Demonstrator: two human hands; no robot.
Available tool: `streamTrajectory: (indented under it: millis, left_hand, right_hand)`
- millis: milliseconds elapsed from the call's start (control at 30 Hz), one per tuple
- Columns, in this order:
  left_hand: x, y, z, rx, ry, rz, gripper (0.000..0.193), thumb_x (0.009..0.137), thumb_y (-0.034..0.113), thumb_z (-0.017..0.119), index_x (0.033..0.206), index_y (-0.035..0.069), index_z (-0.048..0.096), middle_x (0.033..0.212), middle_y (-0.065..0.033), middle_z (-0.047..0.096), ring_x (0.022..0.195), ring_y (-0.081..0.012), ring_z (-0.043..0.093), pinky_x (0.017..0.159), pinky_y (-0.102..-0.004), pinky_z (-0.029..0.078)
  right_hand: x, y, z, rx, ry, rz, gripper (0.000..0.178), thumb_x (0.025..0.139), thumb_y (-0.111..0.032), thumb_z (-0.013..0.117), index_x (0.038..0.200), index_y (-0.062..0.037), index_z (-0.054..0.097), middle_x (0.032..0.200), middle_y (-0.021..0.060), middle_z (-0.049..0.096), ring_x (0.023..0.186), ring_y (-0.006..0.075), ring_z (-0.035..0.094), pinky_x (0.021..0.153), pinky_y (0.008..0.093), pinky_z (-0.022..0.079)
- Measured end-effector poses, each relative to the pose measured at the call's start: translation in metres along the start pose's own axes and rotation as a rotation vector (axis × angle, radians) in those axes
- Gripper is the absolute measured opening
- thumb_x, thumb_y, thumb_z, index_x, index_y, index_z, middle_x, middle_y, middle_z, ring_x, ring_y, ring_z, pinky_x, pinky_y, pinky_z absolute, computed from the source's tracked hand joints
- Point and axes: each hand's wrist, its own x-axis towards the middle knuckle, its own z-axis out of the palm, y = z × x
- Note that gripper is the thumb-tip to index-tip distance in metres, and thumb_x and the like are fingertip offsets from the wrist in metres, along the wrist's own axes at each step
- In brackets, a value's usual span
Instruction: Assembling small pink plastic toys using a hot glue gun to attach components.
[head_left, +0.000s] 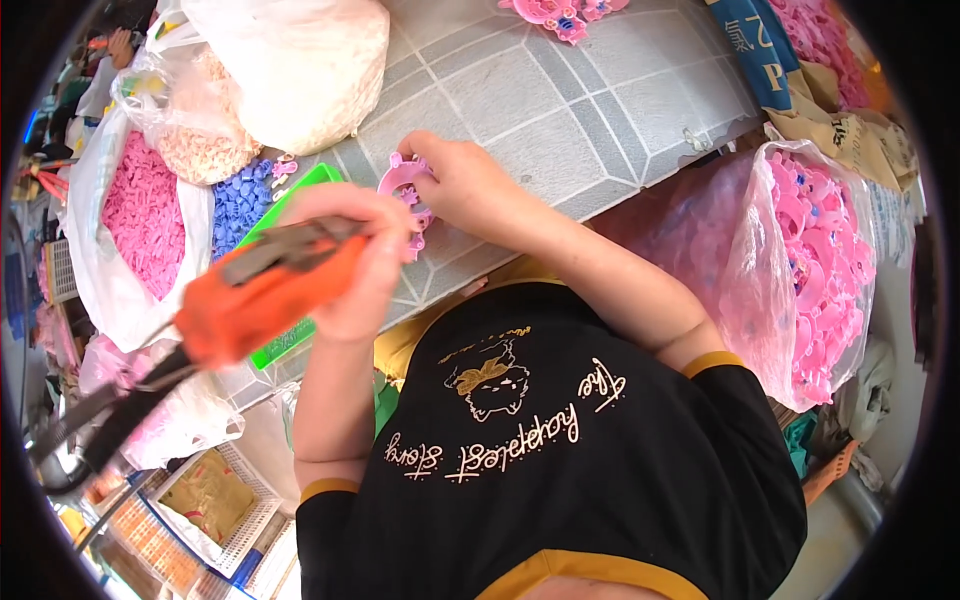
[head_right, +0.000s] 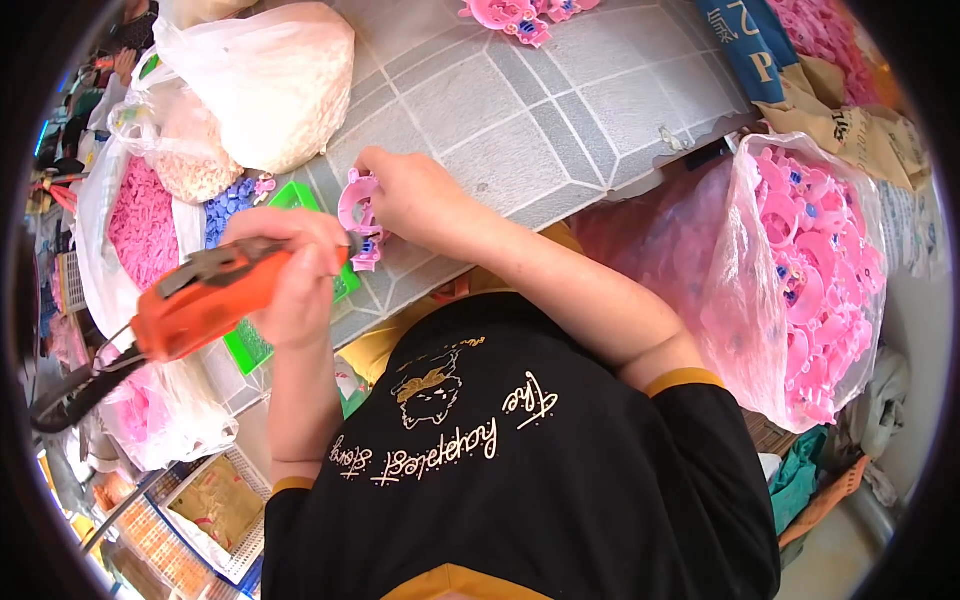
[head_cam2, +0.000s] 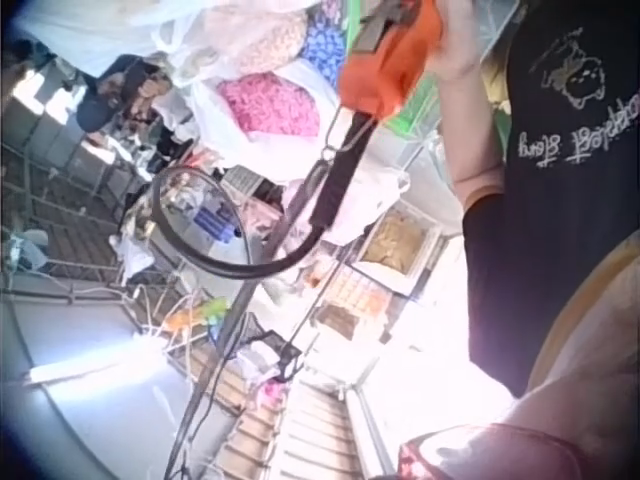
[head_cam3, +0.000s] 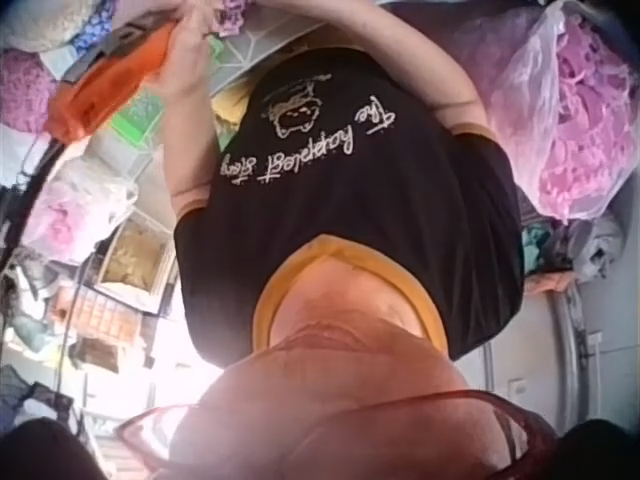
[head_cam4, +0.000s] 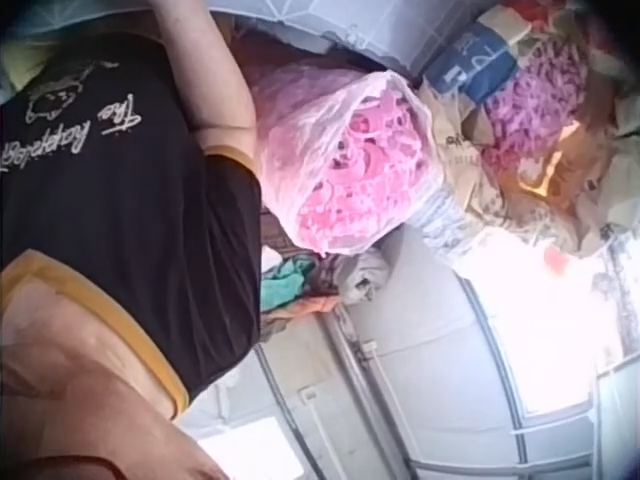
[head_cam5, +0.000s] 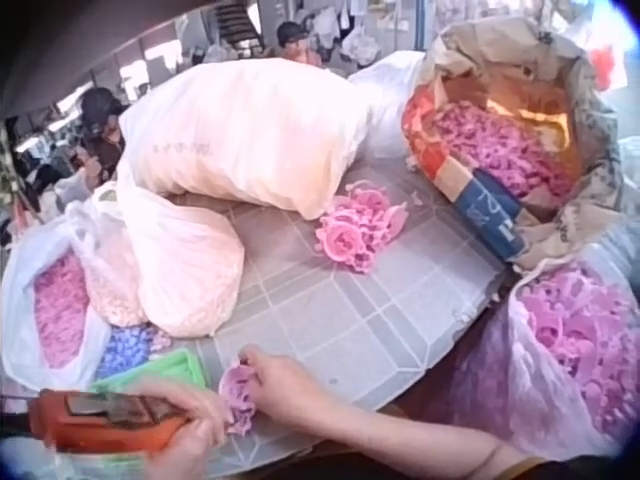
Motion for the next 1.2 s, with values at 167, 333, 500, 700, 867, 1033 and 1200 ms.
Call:
streamTrajectory:
  millis: [167,333,500,700,867,1033,1200]
  left_hand:
    - [0.000,0.021,-0.008,-0.155,0.224,0.095,0.036,0.077,0.006,0.057,0.110,-0.002,0.046,0.072,-0.0139,0.059,0.068,-0.0233,0.057,0.072,-0.0400,0.049]
    - [-0.010,0.029,-0.019,-0.120,0.362,0.103,0.018,0.081,0.007,0.055,0.094,0.001,0.045,0.060,-0.0069,0.042,0.058,-0.0180,0.044,0.061,-0.0329,0.036]
    - [-0.017,0.020,-0.027,-0.206,0.209,0.146,0.009,0.086,0.007,0.050,0.092,0.001,0.047,0.066,-0.0080,0.041,0.063,-0.0182,0.043,0.065,-0.0316,0.035]
    - [-0.013,0.015,-0.022,-0.259,0.179,0.129,0.019,0.089,0.006,0.044,0.072,-0.002,0.049,0.067,-0.0133,0.043,0.064,-0.0256,0.047,0.062,-0.0361,0.040]
    - [-0.007,0.009,-0.026,-0.134,0.144,0.275,0.011,0.087,0.003,0.048,0.077,-0.001,0.052,0.066,-0.0108,0.042,0.063,-0.0230,0.046,0.064,-0.0354,0.038]
    - [-0.015,0.016,-0.027,-0.117,0.324,0.094,0.025,0.081,0.005,0.054,0.105,0.001,0.046,0.062,-0.0049,0.042,0.059,-0.0142,0.043,0.064,-0.0304,0.035]
    - [-0.009,0.016,-0.016,-0.114,0.268,0.111,0.025,0.080,0.005,0.055,0.103,-0.001,0.047,0.060,-0.0059,0.046,0.054,-0.0153,0.045,0.060,-0.0319,0.041]
  right_hand:
    - [-0.006,0.012,-0.006,0.076,0.051,0.068,0.032,0.084,-0.015,0.061,0.114,-0.0065,0.060,0.093,0.0203,0.069,0.086,0.0372,0.068,0.076,0.0417,0.054]
    - [-0.050,-0.028,-0.082,0.588,0.107,0.259,0.026,0.095,-0.016,0.056,0.119,-0.0058,0.056,0.090,0.0083,0.065,0.057,0.0121,0.059,0.053,0.0299,0.050]
    - [-0.156,-0.087,-0.198,0.508,0.733,0.322,0.031,0.096,-0.016,0.059,0.126,-0.0072,0.055,0.086,0.0036,0.065,0.058,0.0077,0.058,0.054,0.0221,0.049]
    - [-0.247,-0.079,-0.300,-0.048,1.259,0.360,0.037,0.095,-0.016,0.061,0.129,-0.0021,0.055,0.083,0.0051,0.065,0.061,0.0090,0.062,0.057,0.0221,0.051]
    - [-0.263,-0.049,-0.309,-0.658,1.103,0.665,0.041,0.091,-0.018,0.065,0.126,0.0011,0.056,0.102,0.0128,0.067,0.067,0.0140,0.066,0.061,0.0269,0.053]
    - [-0.201,-0.072,-0.264,-1.461,1.168,0.288,0.037,0.089,-0.014,0.066,0.123,-0.0015,0.059,0.114,0.0160,0.063,0.070,0.0180,0.064,0.063,0.0283,0.052]
    - [-0.114,-0.059,-0.196,-0.580,0.879,0.070,0.035,0.083,-0.005,0.069,0.118,-0.0028,0.061,0.104,0.0144,0.062,0.067,0.0224,0.058,0.064,0.0312,0.049]
